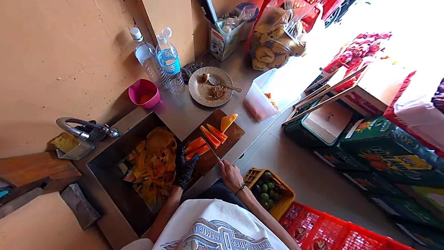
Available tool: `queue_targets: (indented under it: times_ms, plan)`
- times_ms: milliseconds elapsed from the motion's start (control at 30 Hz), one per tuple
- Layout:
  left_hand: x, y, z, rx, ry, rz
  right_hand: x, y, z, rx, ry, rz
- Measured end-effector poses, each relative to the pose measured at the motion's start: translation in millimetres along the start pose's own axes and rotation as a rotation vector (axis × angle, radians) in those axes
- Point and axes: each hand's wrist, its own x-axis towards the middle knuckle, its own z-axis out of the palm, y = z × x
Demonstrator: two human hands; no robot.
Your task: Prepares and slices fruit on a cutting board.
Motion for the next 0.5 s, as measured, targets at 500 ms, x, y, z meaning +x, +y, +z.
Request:
queue_targets:
  times_ms: [500]
  plan:
    - [-3.6,13.8,8.0,-0.128,0.08,0.045,-5.6,-11.8,16.6,0.024,-0.013,0.007]
